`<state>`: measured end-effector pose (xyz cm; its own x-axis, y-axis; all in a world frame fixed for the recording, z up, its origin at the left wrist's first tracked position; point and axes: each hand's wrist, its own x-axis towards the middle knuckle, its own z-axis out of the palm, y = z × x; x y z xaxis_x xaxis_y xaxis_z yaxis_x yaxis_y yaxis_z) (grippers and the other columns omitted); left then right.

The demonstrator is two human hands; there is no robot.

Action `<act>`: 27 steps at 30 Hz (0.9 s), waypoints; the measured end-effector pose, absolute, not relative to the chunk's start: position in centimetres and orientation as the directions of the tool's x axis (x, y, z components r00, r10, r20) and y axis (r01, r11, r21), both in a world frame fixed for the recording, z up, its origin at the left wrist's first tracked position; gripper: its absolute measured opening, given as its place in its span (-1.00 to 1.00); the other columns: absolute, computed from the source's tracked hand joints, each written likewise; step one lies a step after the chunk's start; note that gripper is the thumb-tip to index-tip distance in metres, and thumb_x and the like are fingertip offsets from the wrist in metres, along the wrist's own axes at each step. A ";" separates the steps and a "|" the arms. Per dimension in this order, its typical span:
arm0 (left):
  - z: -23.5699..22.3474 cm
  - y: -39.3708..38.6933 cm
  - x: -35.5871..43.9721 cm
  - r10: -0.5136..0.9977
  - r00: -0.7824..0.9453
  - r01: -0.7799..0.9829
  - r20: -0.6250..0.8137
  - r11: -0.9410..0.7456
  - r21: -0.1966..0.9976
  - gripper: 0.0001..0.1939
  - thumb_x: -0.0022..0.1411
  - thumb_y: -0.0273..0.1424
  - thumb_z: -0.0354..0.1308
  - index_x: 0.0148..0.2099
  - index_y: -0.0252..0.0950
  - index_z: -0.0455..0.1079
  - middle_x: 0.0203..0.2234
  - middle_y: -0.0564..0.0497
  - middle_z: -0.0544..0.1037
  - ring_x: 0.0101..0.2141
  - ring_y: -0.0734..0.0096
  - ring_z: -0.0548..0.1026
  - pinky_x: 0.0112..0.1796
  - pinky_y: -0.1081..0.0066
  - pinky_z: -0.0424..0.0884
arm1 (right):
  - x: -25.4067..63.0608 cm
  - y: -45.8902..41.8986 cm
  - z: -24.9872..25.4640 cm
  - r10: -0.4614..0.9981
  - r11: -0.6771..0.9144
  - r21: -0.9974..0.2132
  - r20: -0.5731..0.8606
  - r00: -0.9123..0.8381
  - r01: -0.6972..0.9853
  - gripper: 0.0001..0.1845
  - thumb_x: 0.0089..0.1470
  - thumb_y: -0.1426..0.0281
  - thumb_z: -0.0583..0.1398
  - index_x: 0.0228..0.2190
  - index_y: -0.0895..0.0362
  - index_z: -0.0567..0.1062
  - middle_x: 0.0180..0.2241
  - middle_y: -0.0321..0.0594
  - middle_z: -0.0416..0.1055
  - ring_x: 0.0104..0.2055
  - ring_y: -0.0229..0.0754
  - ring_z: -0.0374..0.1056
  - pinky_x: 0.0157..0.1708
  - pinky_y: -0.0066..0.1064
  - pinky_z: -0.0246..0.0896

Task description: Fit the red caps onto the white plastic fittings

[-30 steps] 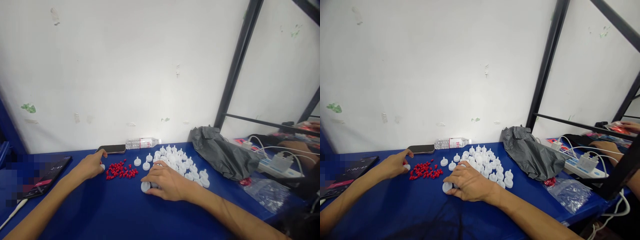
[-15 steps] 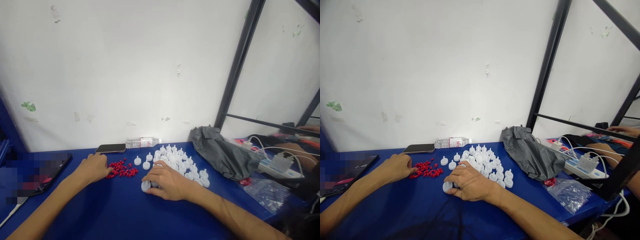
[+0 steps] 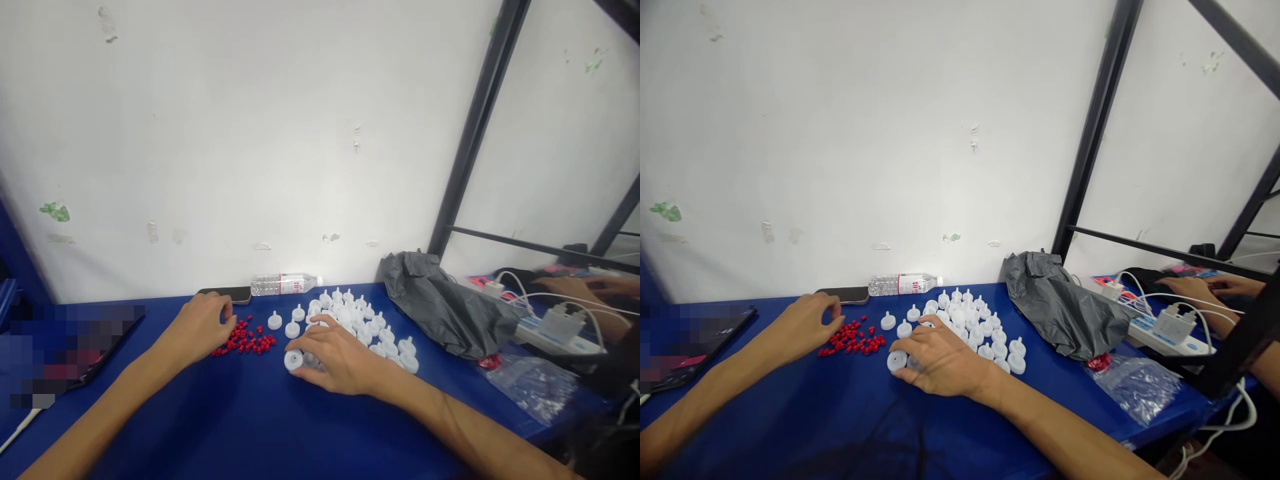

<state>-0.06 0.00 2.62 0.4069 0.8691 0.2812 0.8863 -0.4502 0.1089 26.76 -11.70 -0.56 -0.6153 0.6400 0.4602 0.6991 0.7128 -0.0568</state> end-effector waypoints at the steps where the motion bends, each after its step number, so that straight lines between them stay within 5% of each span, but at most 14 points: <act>1: 2.7 -0.4 0.5 0.844 0.432 0.862 0.318 -0.490 0.131 -0.82 0.23 -0.28 -0.01 -0.33 -0.22 0.36 -0.30 -0.10 0.55 -0.18 0.07 0.45 -0.18 0.21 0.32 | 26.8 -11.7 -0.5 0.631 0.710 -0.048 0.487 -0.604 0.703 -0.69 0.24 0.26 0.21 0.00 0.07 0.45 -0.15 -0.21 0.58 -0.14 -0.13 0.47 0.22 -0.10 0.03; 8: 2.0 -3.3 3.4 0.760 0.526 0.598 0.382 -0.650 0.469 -0.71 0.33 -0.16 -0.14 -0.37 -0.17 0.22 -0.45 0.06 0.45 -0.33 0.19 0.39 -0.27 0.23 0.28 | 26.7 -11.7 -0.5 0.645 0.646 -0.062 0.578 -0.500 0.761 -0.61 0.26 0.27 0.18 0.07 0.14 0.45 -0.14 -0.13 0.51 -0.08 -0.07 0.41 0.09 -0.09 0.21; 13: 0.8 -4.1 4.2 0.729 0.587 0.538 0.352 -0.677 0.502 -0.57 0.43 -0.14 -0.28 -0.45 -0.18 0.14 -0.50 0.09 0.36 -0.40 0.24 0.33 -0.33 0.25 0.21 | 26.7 -11.5 -0.6 0.663 0.595 -0.072 0.606 -0.439 0.800 -0.60 0.23 0.25 0.21 0.05 0.15 0.48 -0.15 -0.11 0.49 -0.08 -0.04 0.39 0.06 -0.08 0.28; 27: 0.7 -5.4 4.9 0.686 0.659 0.439 0.308 -0.683 0.583 -0.62 0.43 -0.06 -0.14 -0.28 -0.16 0.33 -0.42 0.11 0.41 -0.33 0.28 0.36 -0.27 0.29 0.26 | 26.5 -11.9 0.0 0.626 0.616 -0.059 0.641 -0.443 0.785 -0.61 0.20 0.27 0.24 0.02 0.17 0.50 -0.17 -0.11 0.50 -0.12 -0.04 0.39 -0.01 -0.10 0.32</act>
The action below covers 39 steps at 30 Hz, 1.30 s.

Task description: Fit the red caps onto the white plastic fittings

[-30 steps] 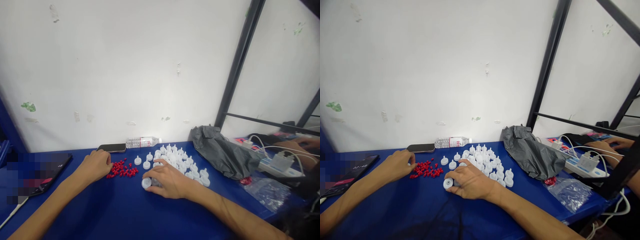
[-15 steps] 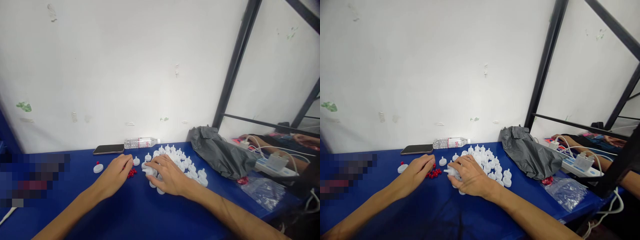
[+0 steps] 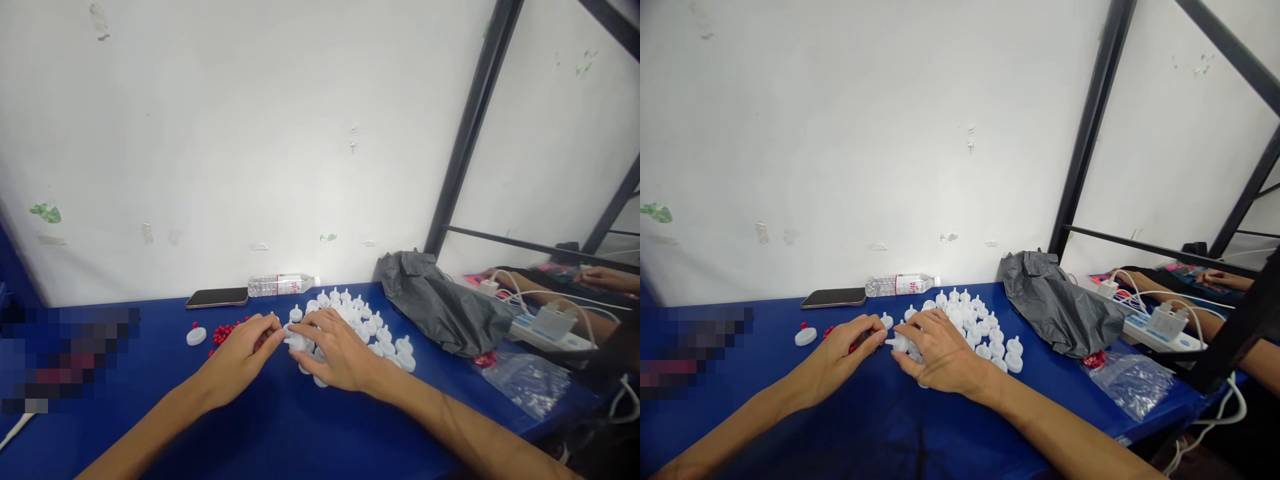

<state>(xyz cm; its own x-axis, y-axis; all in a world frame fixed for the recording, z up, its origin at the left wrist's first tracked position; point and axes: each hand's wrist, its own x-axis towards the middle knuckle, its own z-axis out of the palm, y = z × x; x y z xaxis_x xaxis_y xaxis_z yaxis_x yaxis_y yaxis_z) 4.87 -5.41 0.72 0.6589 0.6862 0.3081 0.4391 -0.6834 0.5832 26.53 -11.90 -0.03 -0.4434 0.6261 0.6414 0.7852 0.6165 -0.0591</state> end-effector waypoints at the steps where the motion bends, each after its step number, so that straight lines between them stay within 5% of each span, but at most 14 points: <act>1: 0.8 -5.4 4.9 0.686 0.659 0.436 0.309 -0.682 0.587 -0.62 0.43 -0.07 -0.14 -0.28 -0.16 0.33 -0.42 0.11 0.41 -0.33 0.28 0.36 -0.27 0.29 0.26 | 26.5 -11.9 0.0 0.626 0.614 -0.057 0.642 -0.443 0.787 -0.61 0.20 0.27 0.24 0.03 0.17 0.50 -0.17 -0.11 0.50 -0.12 -0.04 0.39 -0.01 -0.10 0.31; 29: 0.4 -5.5 4.9 0.670 0.648 0.465 0.361 -0.724 0.509 -0.75 0.36 -0.12 0.01 -0.22 -0.14 0.38 -0.46 0.11 0.42 -0.39 0.29 0.36 -0.32 0.30 0.28 | 26.6 -11.6 -0.7 0.701 0.543 -0.083 0.592 -0.397 0.836 -0.59 0.19 0.28 0.25 0.05 0.12 0.49 -0.14 -0.11 0.49 -0.14 -0.03 0.43 -0.04 -0.10 0.38; 39: 0.1 -5.4 4.8 0.620 0.653 0.483 0.436 -0.784 0.391 -0.78 0.38 -0.18 0.01 -0.22 -0.14 0.40 -0.49 0.10 0.40 -0.42 0.29 0.38 -0.35 0.30 0.27 | 27.0 -11.6 -0.2 0.654 0.588 -0.094 0.640 -0.404 0.803 -0.61 0.23 0.22 0.23 0.07 0.04 0.43 -0.08 -0.11 0.40 -0.16 -0.11 0.42 -0.12 -0.21 0.45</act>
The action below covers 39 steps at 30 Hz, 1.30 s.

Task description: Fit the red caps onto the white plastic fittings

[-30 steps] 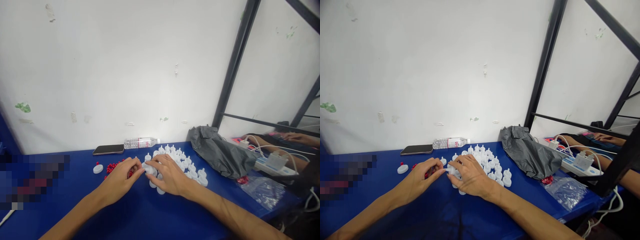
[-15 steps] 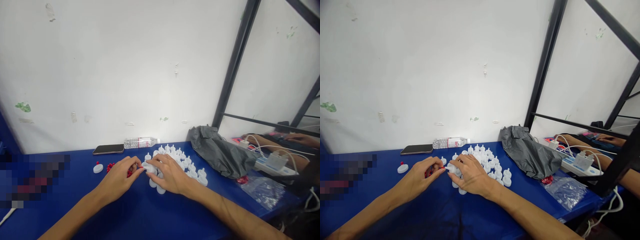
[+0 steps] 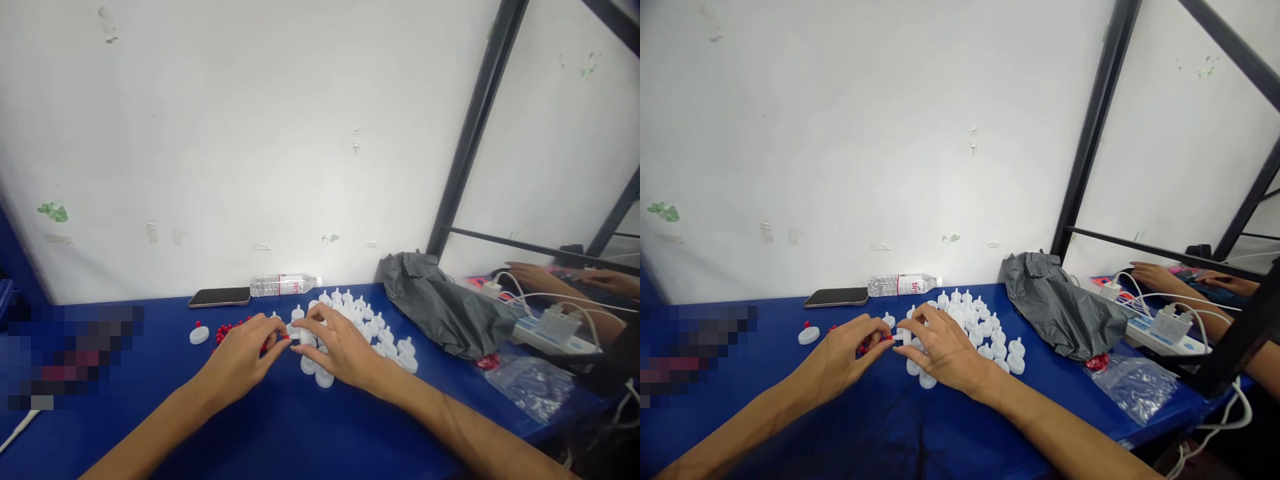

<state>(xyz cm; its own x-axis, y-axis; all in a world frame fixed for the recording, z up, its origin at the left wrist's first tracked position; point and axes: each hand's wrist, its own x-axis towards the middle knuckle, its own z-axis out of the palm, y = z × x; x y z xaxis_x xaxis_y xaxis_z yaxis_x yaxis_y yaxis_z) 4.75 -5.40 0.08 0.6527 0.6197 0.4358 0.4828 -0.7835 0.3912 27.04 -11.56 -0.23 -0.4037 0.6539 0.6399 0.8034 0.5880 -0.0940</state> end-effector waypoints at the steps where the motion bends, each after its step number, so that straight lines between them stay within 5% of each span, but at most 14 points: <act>1: 0.1 -5.4 4.7 0.623 0.649 0.484 0.437 -0.781 0.394 -0.77 0.39 -0.17 0.00 -0.20 -0.14 0.40 -0.49 0.10 0.42 -0.41 0.29 0.39 -0.35 0.30 0.27 | 27.1 -11.6 -0.2 0.654 0.593 -0.100 0.638 -0.406 0.799 -0.60 0.24 0.22 0.22 0.08 0.03 0.42 -0.06 -0.10 0.39 -0.14 -0.12 0.42 -0.12 -0.23 0.45; 6: 0.1 -5.2 4.9 0.580 0.679 0.444 0.450 -0.812 0.378 -0.68 0.44 -0.18 -0.09 -0.18 -0.15 0.46 -0.42 0.03 0.51 -0.33 0.24 0.42 -0.32 0.29 0.28 | 27.3 -11.3 -0.3 0.609 0.650 -0.099 0.660 -0.439 0.754 -0.56 0.25 0.18 0.21 0.12 0.01 0.38 0.01 -0.11 0.48 0.00 -0.08 0.44 0.00 -0.20 0.40; 12: -0.4 -5.6 5.1 0.550 0.714 0.389 0.433 -0.826 0.408 -0.60 0.47 -0.25 -0.25 -0.39 -0.18 0.24 -0.50 0.06 0.44 -0.41 0.27 0.37 -0.34 0.27 0.25 | 27.5 -10.9 -0.9 0.526 0.713 -0.072 0.713 -0.464 0.697 -0.46 0.21 0.16 0.25 0.16 0.03 0.35 -0.06 -0.12 0.57 -0.10 -0.08 0.50 -0.03 -0.15 0.36; 18: -0.6 -6.2 5.4 0.589 0.702 0.393 0.401 -0.789 0.472 -0.60 0.48 -0.21 -0.27 -0.39 -0.16 0.18 -0.49 0.07 0.40 -0.42 0.24 0.35 -0.36 0.25 0.22 | 27.3 -11.3 -0.9 0.477 0.742 -0.062 0.749 -0.460 0.668 -0.46 0.19 0.17 0.27 0.14 0.10 0.39 -0.34 -0.21 0.58 -0.31 -0.14 0.48 -0.15 -0.21 0.39; 28: -0.3 -6.6 5.4 0.589 0.699 0.334 0.406 -0.771 0.543 -0.62 0.45 -0.22 -0.23 -0.42 -0.16 0.14 -0.54 0.10 0.37 -0.49 0.29 0.31 -0.41 0.29 0.18 | 26.8 -12.1 -0.7 0.442 0.751 -0.014 0.753 -0.487 0.660 -0.45 0.22 0.20 0.26 0.17 0.09 0.33 -0.28 -0.18 0.58 -0.29 -0.10 0.47 -0.16 -0.20 0.40; 34: -0.1 -6.4 5.4 0.576 0.719 0.325 0.389 -0.773 0.544 -0.60 0.44 -0.22 -0.20 -0.44 -0.18 0.20 -0.58 0.13 0.36 -0.53 0.35 0.31 -0.42 0.33 0.17 | 26.7 -11.8 -0.7 0.405 0.739 0.085 0.738 -0.540 0.669 -0.48 0.24 0.19 0.22 0.14 0.17 0.35 -0.18 -0.13 0.59 -0.23 -0.09 0.48 -0.14 -0.21 0.39; 39: 1.9 -5.9 5.2 0.639 0.684 0.368 0.352 -0.719 0.590 -0.56 0.41 -0.14 -0.12 -0.42 -0.22 0.37 -0.53 0.09 0.49 -0.45 0.34 0.41 -0.36 0.37 0.25 | 26.7 -11.4 -0.4 0.504 0.677 -0.003 0.731 -0.460 0.736 -0.43 0.21 0.09 0.23 0.12 0.17 0.39 -0.24 -0.15 0.60 -0.23 -0.10 0.49 -0.02 -0.15 0.31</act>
